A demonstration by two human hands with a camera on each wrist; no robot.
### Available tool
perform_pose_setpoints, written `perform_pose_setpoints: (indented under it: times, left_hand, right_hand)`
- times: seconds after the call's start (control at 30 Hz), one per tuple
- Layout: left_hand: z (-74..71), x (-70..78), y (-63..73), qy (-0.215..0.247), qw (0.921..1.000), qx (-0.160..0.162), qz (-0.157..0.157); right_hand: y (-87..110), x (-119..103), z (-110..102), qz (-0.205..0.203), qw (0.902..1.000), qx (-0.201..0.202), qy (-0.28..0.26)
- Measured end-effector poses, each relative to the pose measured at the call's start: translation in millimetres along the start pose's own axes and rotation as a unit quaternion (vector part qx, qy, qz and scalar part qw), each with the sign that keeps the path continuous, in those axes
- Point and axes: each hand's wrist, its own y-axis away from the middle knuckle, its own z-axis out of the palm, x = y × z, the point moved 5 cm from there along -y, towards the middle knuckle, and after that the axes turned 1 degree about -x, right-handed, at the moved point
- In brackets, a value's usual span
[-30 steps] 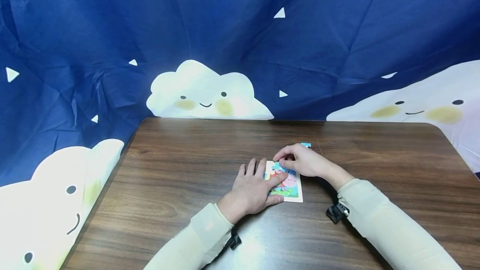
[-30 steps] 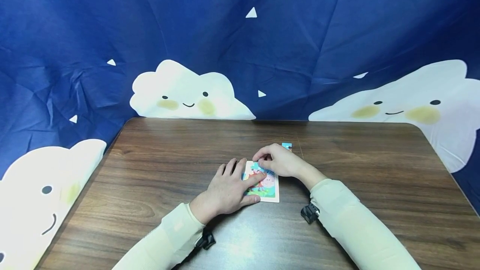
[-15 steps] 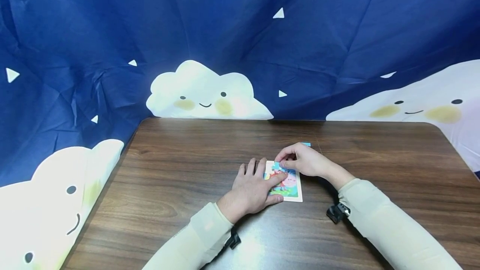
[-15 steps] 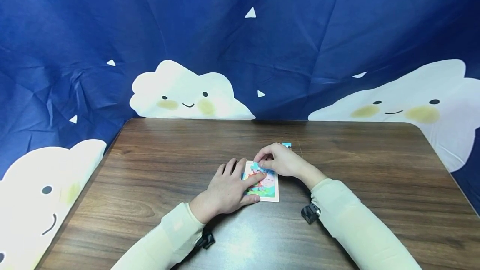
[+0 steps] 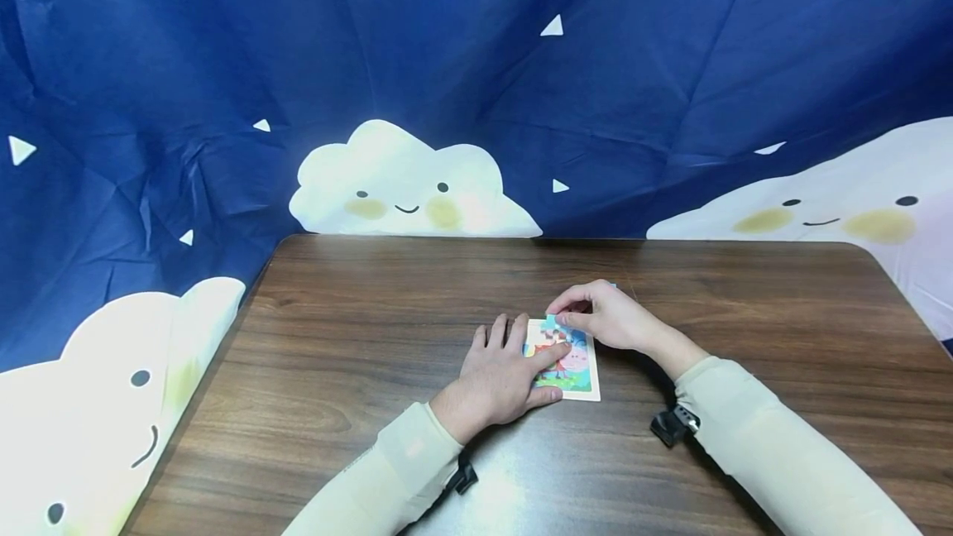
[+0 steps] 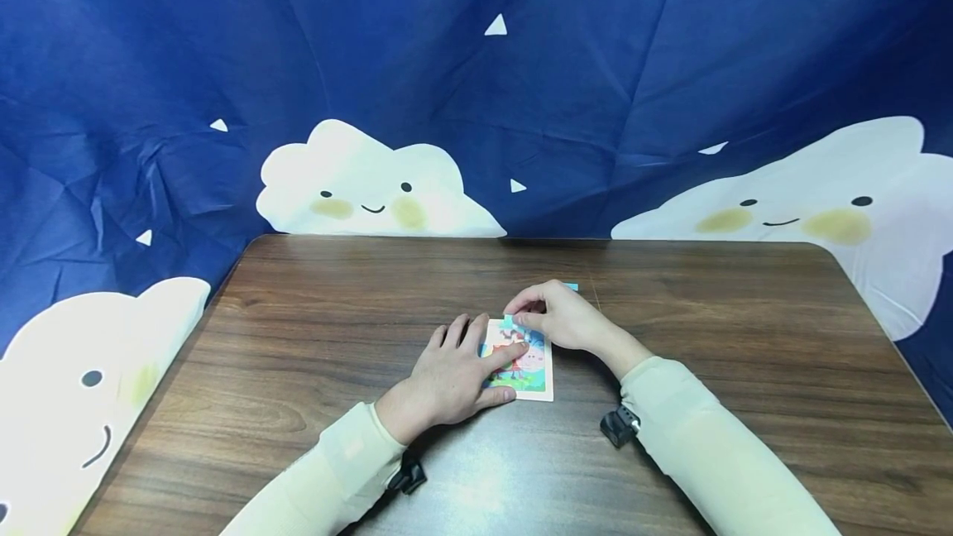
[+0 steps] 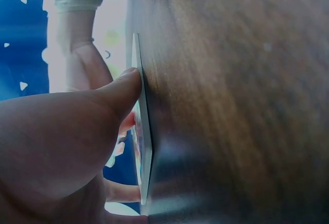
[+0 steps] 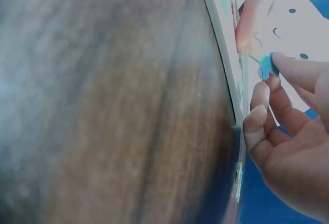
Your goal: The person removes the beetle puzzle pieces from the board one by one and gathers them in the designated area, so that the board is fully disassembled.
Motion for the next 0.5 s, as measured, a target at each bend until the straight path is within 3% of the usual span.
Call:
perform_pose_setpoints:
  times: [0.5]
  left_hand:
    - [0.4, 0.5, -0.9, 0.008, 1.0, -0.003, -0.003]
  right_hand:
    - [8.6, -0.4, -10.0, 0.001, 0.9996, 0.028, -0.003]
